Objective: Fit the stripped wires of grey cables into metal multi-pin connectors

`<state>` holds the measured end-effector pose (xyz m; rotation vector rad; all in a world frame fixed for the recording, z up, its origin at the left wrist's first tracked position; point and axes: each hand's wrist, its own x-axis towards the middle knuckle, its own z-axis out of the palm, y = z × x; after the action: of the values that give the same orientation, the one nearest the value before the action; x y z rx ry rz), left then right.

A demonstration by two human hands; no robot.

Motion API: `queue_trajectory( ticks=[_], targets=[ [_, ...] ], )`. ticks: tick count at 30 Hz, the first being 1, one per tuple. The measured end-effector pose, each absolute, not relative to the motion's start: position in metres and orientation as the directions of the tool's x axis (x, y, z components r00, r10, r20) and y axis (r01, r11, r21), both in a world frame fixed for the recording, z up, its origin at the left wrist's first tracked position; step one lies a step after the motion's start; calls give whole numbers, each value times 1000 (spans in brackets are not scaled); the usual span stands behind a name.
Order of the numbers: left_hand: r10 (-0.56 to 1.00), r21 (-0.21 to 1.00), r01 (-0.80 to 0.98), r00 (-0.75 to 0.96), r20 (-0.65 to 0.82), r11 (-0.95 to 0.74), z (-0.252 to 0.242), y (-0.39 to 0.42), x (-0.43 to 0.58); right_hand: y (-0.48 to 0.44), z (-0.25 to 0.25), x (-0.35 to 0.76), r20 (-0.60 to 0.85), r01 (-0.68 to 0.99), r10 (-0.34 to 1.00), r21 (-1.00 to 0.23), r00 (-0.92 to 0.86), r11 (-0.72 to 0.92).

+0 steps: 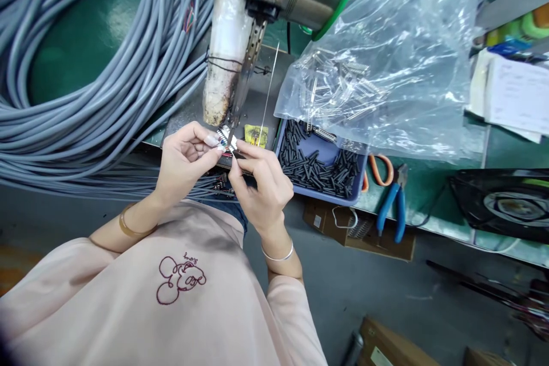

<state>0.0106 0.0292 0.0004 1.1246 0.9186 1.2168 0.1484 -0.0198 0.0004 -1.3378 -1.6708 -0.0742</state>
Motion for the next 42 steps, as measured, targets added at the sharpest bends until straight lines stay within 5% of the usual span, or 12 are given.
queue_trajectory(
  ticks=[6, 13, 18, 24, 28, 32, 37, 42],
  targets=[
    [973, 969, -208, 211, -90, 134, 0, 28, 9, -27, -5, 152, 674, 776, 738, -473, 15, 417],
    [841, 841, -285, 443, -309, 459, 9, 22, -2, -37, -13, 160, 763, 562, 581, -623, 283, 544],
    [675, 728, -274, 658, -334, 628, 19, 15, -17, -45, -15, 161, 718, 571, 695, -552, -44, 607],
    [842, 899, -265, 509, -177, 349, 18, -4, -25, -47, -18, 147, 778, 715, 628, -432, -13, 550],
    [906, 979, -154, 381, 183, -133, 10, -13, -31, -49, -8, 138, 634, 661, 755, -642, 171, 389],
    [808, 869, -55, 344, 478, -492, 5, -15, -32, -48, 3, 132, 402, 409, 883, -868, 243, 282],
    [864, 903, -40, 275, 421, -428, 1, -14, -27, -45, 5, 132, 181, 162, 974, -974, 138, 158],
    [956, 985, -168, 282, 82, -35, -6, -9, -20, -51, 12, 139, 501, 578, 812, -772, 298, 265]
  ],
)
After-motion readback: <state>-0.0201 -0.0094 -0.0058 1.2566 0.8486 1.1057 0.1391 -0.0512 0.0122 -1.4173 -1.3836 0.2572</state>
